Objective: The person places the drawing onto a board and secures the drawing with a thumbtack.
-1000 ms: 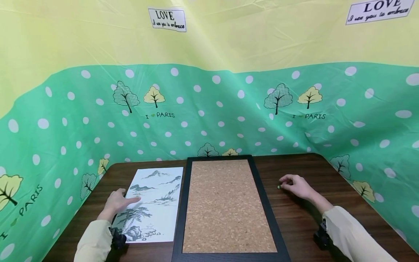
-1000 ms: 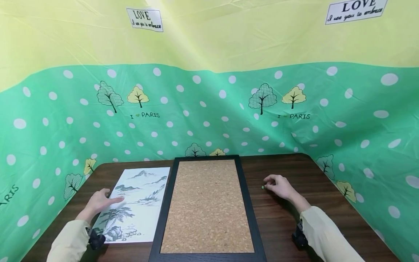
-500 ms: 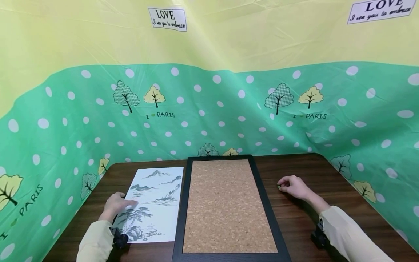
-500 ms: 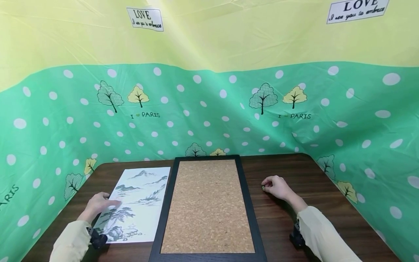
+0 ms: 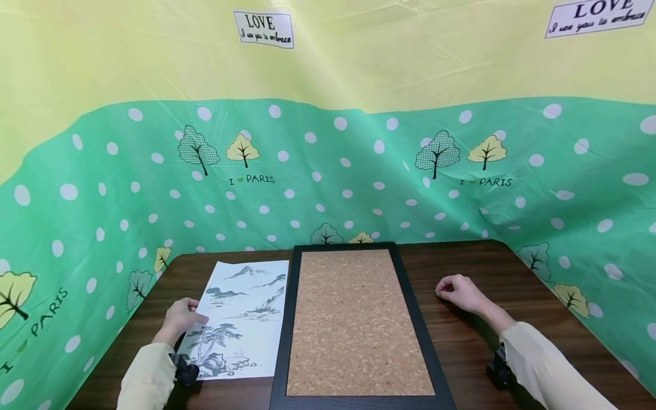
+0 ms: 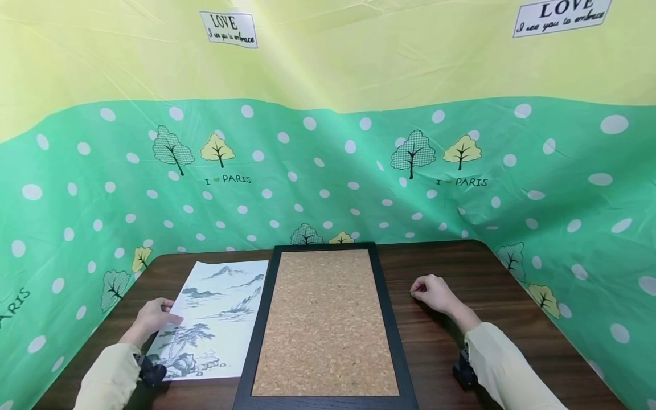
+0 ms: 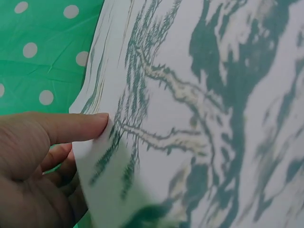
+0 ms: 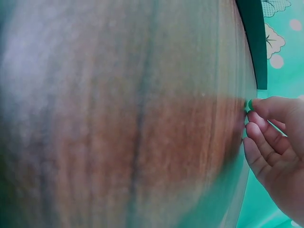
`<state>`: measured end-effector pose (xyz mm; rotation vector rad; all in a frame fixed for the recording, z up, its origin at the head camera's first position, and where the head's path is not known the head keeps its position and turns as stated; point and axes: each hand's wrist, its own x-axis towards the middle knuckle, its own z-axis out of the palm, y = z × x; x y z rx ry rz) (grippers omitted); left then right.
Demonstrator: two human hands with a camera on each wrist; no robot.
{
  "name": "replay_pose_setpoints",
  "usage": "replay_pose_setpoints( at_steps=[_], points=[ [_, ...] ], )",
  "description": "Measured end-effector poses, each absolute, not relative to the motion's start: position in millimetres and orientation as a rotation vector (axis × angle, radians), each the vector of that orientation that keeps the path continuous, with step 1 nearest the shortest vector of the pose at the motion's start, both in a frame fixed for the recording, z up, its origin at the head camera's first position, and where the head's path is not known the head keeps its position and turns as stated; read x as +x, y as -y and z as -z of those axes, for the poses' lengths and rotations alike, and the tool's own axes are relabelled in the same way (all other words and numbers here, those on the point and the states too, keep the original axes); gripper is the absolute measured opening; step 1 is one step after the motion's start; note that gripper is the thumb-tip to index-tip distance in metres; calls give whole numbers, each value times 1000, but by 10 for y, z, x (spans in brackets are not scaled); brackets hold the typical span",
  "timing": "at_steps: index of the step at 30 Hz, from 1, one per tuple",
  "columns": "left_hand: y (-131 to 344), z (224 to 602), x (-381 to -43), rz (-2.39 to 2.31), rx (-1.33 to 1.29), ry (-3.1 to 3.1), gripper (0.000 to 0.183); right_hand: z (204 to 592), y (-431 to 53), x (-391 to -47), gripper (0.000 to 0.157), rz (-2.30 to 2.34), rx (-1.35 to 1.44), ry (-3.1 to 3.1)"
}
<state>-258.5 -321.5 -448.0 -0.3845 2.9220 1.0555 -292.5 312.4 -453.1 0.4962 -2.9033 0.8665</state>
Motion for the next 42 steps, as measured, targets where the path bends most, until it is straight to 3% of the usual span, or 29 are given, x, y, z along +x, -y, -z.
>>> replay_pose_setpoints(
  at_steps=[7, 21, 30, 42],
  points=[
    [3300, 4410, -2568, -1101, -234, -2872, 35, 4509, -3122, -2888, 5, -909, 486, 2915],
    [3497, 4259, -2449, -1310, -210, -2731, 41, 4468, -3085, -2854, 5, -978, 497, 2904],
    [4045, 4702, -2734, -1353, -215, -2738, 49, 4465, -3054, -2820, 6, -978, 510, 2907],
    [3660, 3922, -2372, -1383, -203, -2706, 45, 4424, -3009, -2802, 6, -1013, 532, 2897]
  ],
)
